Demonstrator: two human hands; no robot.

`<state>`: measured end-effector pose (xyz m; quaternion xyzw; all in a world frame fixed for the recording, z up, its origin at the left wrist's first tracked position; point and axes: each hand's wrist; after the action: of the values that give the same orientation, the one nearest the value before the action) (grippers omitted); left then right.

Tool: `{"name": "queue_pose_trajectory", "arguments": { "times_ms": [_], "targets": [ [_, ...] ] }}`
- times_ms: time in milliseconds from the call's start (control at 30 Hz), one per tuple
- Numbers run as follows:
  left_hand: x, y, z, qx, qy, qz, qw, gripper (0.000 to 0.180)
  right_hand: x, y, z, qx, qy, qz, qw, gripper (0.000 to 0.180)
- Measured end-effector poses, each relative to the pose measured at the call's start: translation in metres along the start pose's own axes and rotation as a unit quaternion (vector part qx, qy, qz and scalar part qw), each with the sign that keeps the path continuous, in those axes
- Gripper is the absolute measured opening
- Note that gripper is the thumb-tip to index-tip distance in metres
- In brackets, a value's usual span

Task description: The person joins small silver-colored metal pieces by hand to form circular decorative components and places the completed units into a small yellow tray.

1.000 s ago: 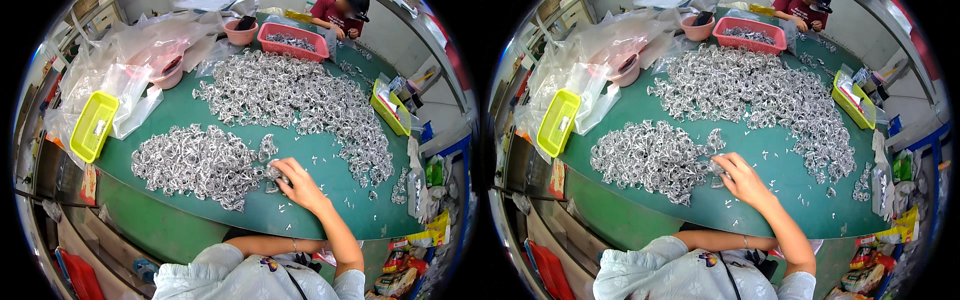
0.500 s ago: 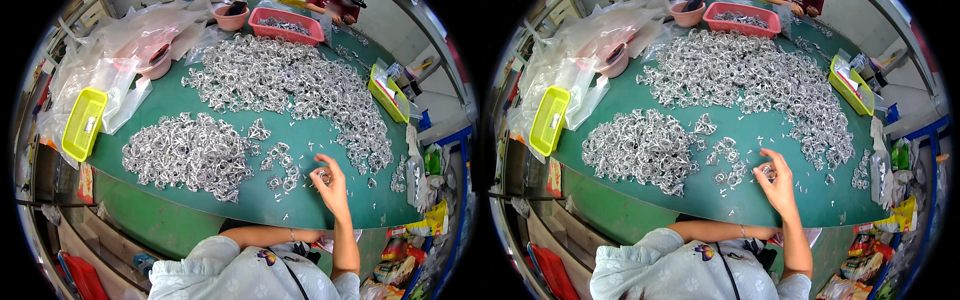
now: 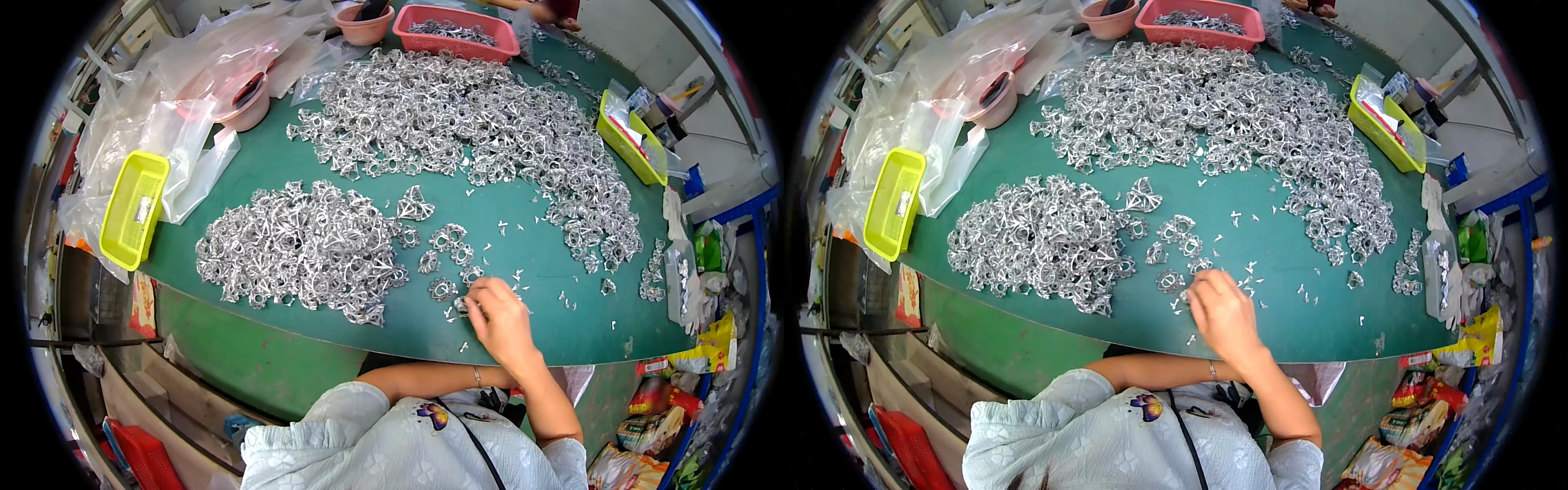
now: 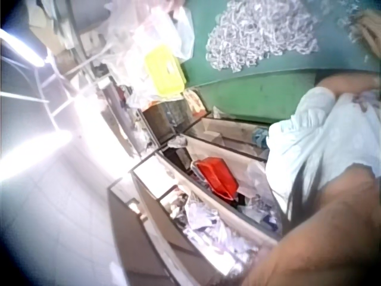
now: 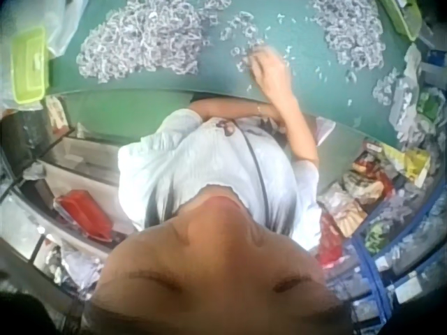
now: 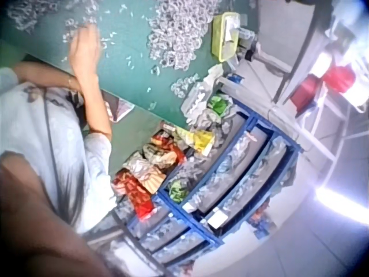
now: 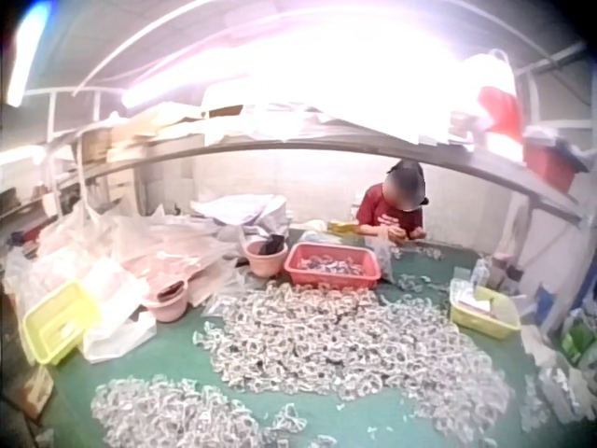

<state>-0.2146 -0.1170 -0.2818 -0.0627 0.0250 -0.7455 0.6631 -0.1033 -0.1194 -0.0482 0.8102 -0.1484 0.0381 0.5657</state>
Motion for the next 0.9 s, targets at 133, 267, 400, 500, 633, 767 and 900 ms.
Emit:
{"name": "queue_pose_trajectory", "arguments": {
  "times_ms": [133,267,400,500,633,767,900],
  "targets": [
    [0.0,0.001,-0.003,0.001,0.005,-0.002,1.0,0.025,-0.004,0.004,-0.001,0.023,-0.031,-0.01,0.999,0.015],
    [-0.001,-0.005,0.001,0.006,0.007,-0.023,1.0,0.025,-0.014,-0.002,0.003,0.061,-0.049,0.02,0.997,0.016],
    [-0.003,-0.009,0.002,0.009,0.013,-0.036,0.999,0.025,-0.027,0.006,0.023,0.466,-0.241,0.0,0.851,0.017],
    [-0.007,-0.008,0.001,0.007,0.018,-0.045,0.999,0.025,-0.034,0.01,0.034,0.722,-0.247,0.005,0.647,0.02],
    [-0.011,-0.008,0.001,-0.014,0.028,-0.056,0.998,0.026,-0.052,0.006,0.042,0.755,-0.212,0.042,0.619,0.024],
    [-0.009,-0.017,-0.014,-0.104,0.049,-0.047,0.992,0.026,-0.079,0.02,0.054,0.735,-0.215,0.08,0.638,0.025],
    [0.0,-0.029,-0.044,-0.285,0.052,0.025,0.957,0.026,-0.132,0.033,0.071,0.641,-0.297,0.141,0.693,0.025]
  ]
}}
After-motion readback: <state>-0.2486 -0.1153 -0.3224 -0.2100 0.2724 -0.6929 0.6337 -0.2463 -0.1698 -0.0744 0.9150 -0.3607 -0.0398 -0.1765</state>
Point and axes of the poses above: each hand's wrist, its own x-axis towards the middle knuckle, its own y-axis out of the back of the hand, z = x × y, and after that the axes turned 12 degrees about -x, right-handed
